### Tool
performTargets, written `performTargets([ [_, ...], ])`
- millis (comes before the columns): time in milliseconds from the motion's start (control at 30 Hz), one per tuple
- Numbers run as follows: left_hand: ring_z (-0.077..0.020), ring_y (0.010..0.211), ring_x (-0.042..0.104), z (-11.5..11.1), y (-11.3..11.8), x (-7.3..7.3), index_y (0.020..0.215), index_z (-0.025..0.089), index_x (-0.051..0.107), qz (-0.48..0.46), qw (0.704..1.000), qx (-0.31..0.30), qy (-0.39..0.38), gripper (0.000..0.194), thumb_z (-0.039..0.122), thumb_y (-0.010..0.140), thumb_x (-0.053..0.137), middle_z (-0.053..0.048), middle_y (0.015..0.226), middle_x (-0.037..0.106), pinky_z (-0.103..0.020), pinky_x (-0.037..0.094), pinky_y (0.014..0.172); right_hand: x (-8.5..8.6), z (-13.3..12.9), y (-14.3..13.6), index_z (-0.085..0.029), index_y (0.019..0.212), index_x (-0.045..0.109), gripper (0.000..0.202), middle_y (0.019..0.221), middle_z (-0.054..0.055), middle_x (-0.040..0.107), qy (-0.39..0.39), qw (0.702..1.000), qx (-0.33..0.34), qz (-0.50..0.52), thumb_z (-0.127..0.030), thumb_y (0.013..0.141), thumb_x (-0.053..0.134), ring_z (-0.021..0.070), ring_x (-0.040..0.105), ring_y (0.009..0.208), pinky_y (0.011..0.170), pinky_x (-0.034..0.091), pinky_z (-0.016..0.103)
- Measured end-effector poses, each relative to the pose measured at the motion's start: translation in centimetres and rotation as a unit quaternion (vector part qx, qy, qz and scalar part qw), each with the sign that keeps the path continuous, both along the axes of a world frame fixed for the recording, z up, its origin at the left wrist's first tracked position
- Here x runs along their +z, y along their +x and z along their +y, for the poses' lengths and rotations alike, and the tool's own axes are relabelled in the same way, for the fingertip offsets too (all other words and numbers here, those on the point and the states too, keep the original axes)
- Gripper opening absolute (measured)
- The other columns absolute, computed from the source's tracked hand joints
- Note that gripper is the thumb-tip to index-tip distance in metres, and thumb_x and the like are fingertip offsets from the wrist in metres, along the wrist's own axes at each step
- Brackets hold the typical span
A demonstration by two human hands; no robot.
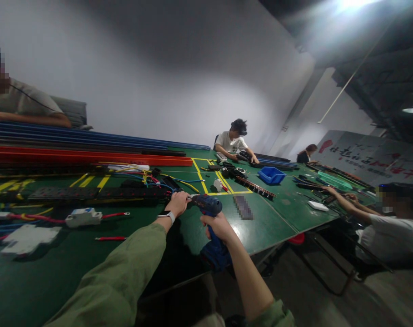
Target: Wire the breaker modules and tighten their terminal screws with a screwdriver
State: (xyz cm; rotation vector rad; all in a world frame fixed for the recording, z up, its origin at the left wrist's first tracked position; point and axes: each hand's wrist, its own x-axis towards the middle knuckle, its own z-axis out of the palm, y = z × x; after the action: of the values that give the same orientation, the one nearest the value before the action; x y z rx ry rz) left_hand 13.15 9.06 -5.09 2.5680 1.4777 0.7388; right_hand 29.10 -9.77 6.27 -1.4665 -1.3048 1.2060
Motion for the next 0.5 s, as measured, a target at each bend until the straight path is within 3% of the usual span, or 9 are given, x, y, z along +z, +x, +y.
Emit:
performTargets([
  [500, -0.0264, 0.108, 0.057, -0.13, -0.05, 0.12, 0.112, 0.018, 0.064, -0.001, 1.0, 0.0, 0.004, 0.028, 0.031, 0.098, 0.045, -0.014, 0.112, 0.065, -0.041, 0.032, 0.1, 0.07, 0.02, -0.04, -0.019, 0.072, 0.052, 0.015, 0.049, -0.006, 0.049, -0.008, 1.0, -0.009, -0.004, -0.028, 0.074, 0.064, 0.0108, 0.049, 0.035, 0.036, 0.032, 0.021],
])
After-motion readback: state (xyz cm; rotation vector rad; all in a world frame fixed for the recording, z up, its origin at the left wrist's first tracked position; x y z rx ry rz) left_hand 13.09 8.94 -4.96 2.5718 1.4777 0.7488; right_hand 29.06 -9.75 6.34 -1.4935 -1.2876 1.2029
